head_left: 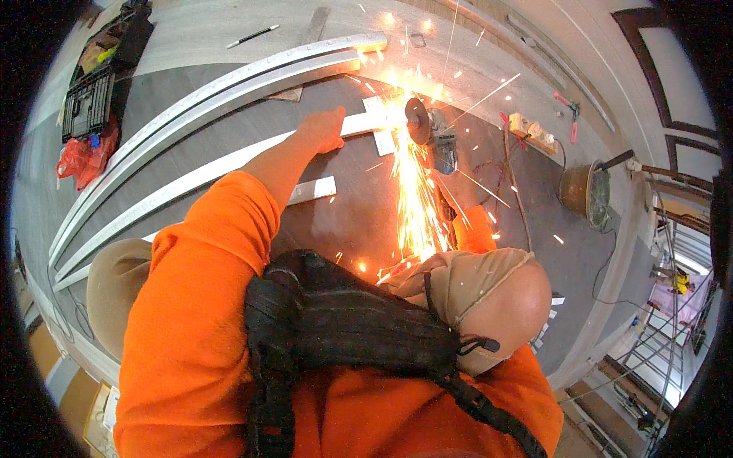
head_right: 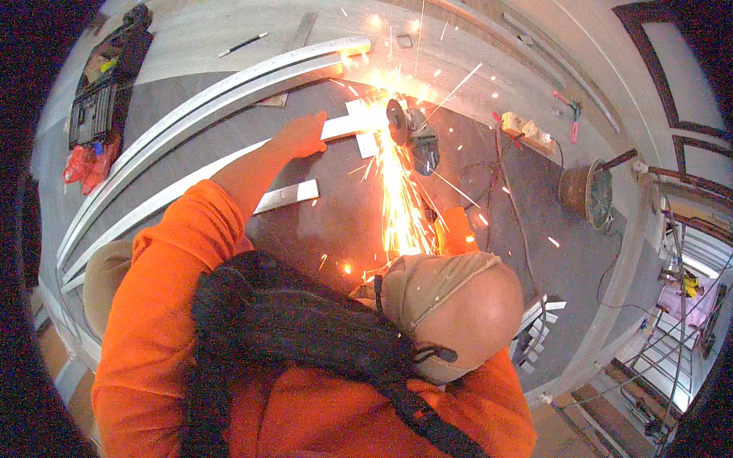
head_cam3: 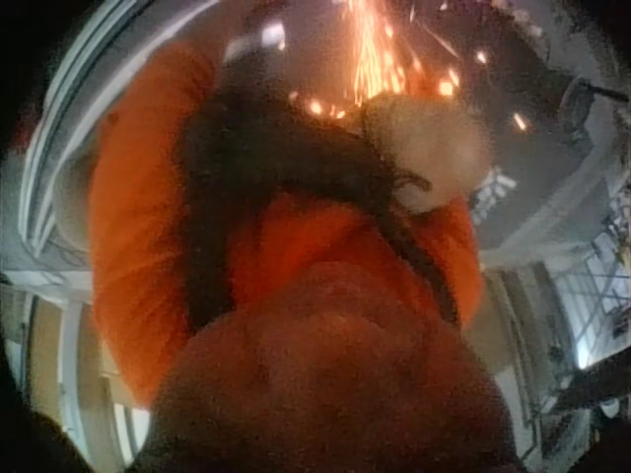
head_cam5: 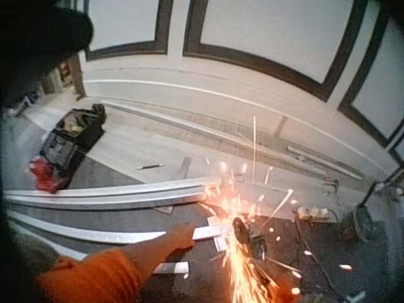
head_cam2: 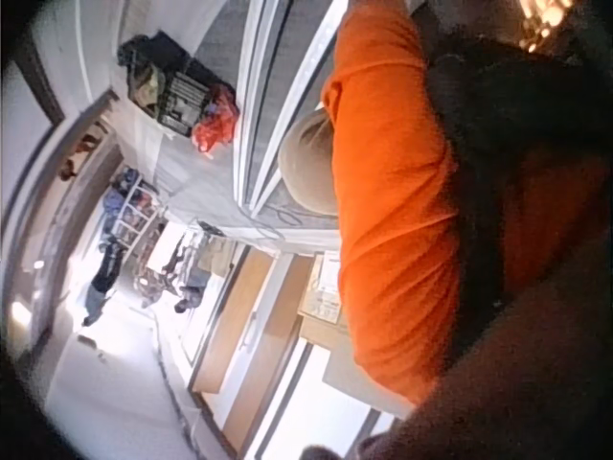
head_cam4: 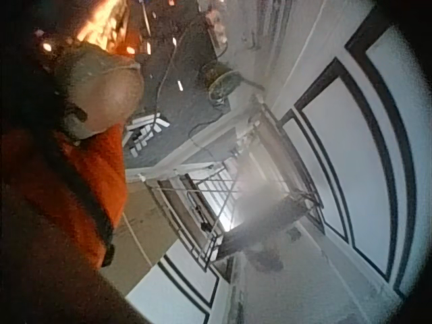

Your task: The person measures and marks several white metal strips using a square and a marker before cutting them with an angle grinder while sitting on the floor.

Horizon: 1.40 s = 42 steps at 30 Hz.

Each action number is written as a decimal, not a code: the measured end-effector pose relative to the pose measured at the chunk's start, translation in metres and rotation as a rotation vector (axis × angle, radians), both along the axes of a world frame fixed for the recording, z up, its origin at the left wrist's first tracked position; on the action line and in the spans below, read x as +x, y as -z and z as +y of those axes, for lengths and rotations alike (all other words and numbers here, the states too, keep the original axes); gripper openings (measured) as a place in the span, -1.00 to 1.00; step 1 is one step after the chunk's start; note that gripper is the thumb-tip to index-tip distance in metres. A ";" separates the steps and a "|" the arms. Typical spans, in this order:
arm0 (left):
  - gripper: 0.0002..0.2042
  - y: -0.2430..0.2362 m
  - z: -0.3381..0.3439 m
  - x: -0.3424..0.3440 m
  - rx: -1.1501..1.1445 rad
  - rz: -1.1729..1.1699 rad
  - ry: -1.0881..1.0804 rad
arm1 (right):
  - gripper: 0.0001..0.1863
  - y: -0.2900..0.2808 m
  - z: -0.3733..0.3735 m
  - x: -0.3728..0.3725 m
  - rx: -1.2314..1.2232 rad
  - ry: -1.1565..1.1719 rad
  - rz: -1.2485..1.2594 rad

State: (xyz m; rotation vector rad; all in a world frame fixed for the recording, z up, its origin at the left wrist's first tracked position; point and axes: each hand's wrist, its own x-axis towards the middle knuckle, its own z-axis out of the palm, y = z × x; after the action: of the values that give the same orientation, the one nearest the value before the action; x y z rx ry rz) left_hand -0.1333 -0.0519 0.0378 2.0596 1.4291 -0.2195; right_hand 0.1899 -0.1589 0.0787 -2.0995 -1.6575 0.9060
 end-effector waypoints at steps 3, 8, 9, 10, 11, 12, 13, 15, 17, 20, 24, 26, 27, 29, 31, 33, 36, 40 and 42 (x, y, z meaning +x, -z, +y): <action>-0.40 -0.001 0.001 -0.002 -0.010 -0.001 0.002 | 0.01 0.000 0.002 -0.006 0.098 0.006 -0.018; -0.41 0.006 0.001 -0.001 -0.016 -0.030 -0.003 | -0.07 -0.018 0.012 -0.011 -0.019 -0.016 0.009; -0.40 0.007 0.002 -0.002 -0.015 -0.036 -0.006 | -0.08 -0.025 0.016 -0.014 -0.183 0.010 0.023; -0.40 0.008 0.002 -0.002 -0.011 -0.029 -0.004 | -0.10 -0.021 0.015 -0.014 -0.095 0.000 -0.003; -0.40 0.010 0.002 -0.003 -0.007 -0.022 -0.002 | -0.12 -0.014 0.014 -0.013 -0.006 -0.009 -0.028; -0.39 0.011 0.002 -0.003 -0.003 -0.015 0.000 | -0.13 -0.007 0.013 -0.011 0.082 -0.019 -0.053; -0.38 0.012 0.003 -0.002 -0.007 -0.011 0.005 | -0.15 -0.003 0.013 -0.010 0.066 -0.002 -0.120; -0.34 0.011 0.004 0.000 -0.013 -0.003 0.017 | -0.18 0.005 0.013 -0.008 0.034 0.033 -0.254; -0.31 0.009 0.007 0.002 -0.045 -0.048 0.025 | -0.10 0.009 0.016 0.001 -0.020 0.050 -0.103; -0.27 0.015 0.018 -0.008 -0.200 -0.120 -0.067 | -0.14 -0.003 0.018 -0.012 -0.048 0.068 -0.092; -0.27 0.001 0.040 -0.017 -0.383 -0.102 0.072 | -0.26 -0.016 0.008 -0.008 0.045 0.122 0.073; -0.25 -0.027 0.036 -0.002 -0.270 0.002 0.082 | -0.30 -0.021 0.002 0.003 0.078 0.142 0.146; -0.24 -0.038 0.028 -0.001 -0.211 0.063 0.077 | -0.31 -0.020 0.001 0.005 0.081 0.137 0.146; -0.31 -0.035 0.013 0.000 0.012 0.082 0.134 | -0.31 -0.018 -0.001 0.010 0.085 0.130 0.144; -0.37 -0.026 -0.003 0.002 0.147 0.115 0.161 | -0.30 -0.022 -0.004 0.006 0.062 0.130 0.060; -0.40 -0.019 -0.013 0.004 0.203 0.165 0.163 | -0.28 -0.021 -0.007 0.007 0.042 0.126 0.011; -0.44 -0.011 -0.012 0.007 0.173 0.134 0.138 | -0.26 -0.014 -0.011 0.008 0.008 0.114 -0.015; -0.46 -0.008 -0.007 0.006 0.021 0.086 0.111 | -0.28 -0.014 -0.019 0.003 0.007 0.105 -0.021; -0.46 -0.008 -0.008 0.005 0.013 0.058 0.100 | -0.29 -0.012 -0.022 0.002 0.027 0.100 0.002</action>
State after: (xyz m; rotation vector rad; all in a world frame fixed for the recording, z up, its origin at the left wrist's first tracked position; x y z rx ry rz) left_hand -0.1283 -0.0594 0.0460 2.1537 1.3661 -0.3134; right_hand 0.1921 -0.1809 0.0911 -2.1412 -1.5399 0.8500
